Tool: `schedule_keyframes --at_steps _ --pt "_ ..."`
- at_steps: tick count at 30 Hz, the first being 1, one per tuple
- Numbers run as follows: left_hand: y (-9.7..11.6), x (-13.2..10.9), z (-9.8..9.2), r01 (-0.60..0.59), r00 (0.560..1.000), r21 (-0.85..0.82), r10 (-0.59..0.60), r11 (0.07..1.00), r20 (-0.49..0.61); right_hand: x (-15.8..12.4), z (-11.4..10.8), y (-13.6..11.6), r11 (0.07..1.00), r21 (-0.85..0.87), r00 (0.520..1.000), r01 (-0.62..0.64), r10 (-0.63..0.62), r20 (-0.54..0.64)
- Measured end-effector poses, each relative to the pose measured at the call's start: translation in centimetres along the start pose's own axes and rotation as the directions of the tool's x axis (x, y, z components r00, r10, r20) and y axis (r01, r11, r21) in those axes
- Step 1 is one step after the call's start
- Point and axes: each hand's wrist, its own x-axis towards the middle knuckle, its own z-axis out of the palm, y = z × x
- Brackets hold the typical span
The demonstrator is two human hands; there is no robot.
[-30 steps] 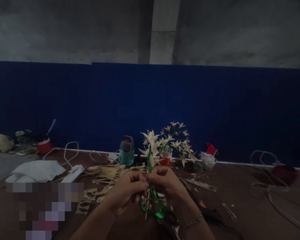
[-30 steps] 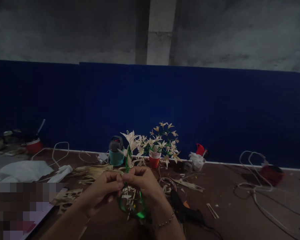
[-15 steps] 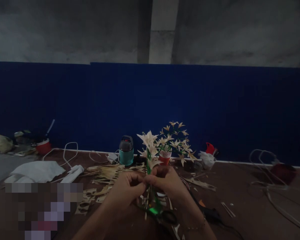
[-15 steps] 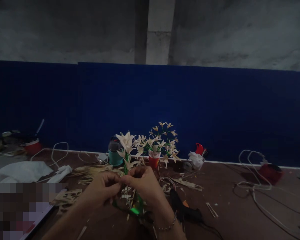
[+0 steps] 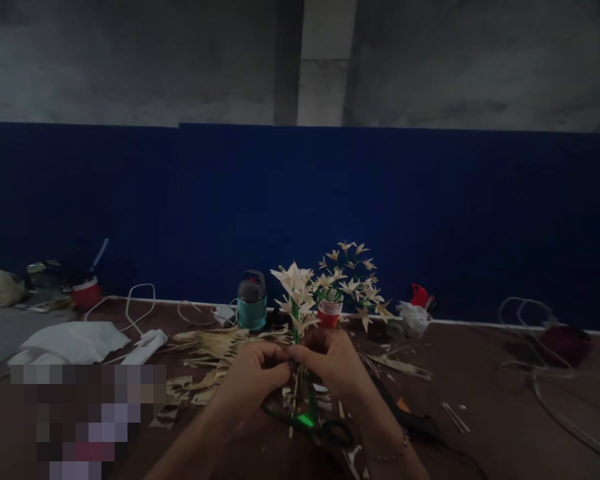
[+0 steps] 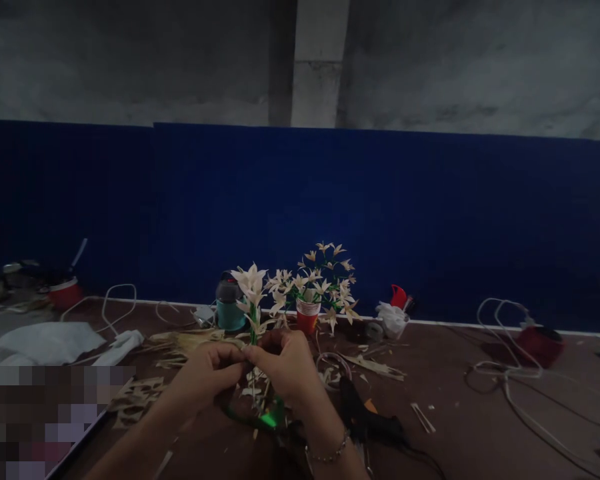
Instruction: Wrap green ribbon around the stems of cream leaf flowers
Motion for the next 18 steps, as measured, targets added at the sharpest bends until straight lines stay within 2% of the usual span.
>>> schedule_keyframes --at_steps 4,7,9,12,15,18 --pt "-0.3 0.0 0.3 -0.019 0.999 -0.044 0.017 0.999 -0.047 0.0 0.1 0.0 1.0 0.005 1.0 -0.001 0.001 -0.005" --pt "-0.4 -0.1 0.5 -0.049 0.996 -0.134 0.039 0.99 -0.078 0.1 0.1 -0.1 0.993 0.111 0.999 -0.024 0.021 0.025" --pt "-0.2 -0.3 0.6 -0.029 0.999 -0.222 0.021 0.975 -0.04 0.0 0.0 0.0 0.965 0.248 0.993 -0.085 0.063 0.096" --pt "0.2 -0.7 0.5 0.042 0.997 -0.325 -0.021 0.945 0.068 -0.2 -0.1 0.3 0.883 0.429 0.96 -0.19 0.076 0.268" --pt "0.5 -1.1 0.5 0.074 0.992 -0.377 -0.028 0.923 0.126 -0.6 -0.3 0.5 0.82 0.517 0.924 -0.245 0.036 0.381" --pt "0.5 -1.2 0.5 0.098 0.987 -0.373 -0.041 0.923 0.158 -0.8 -0.5 0.4 0.8 0.542 0.905 -0.259 0.005 0.426"
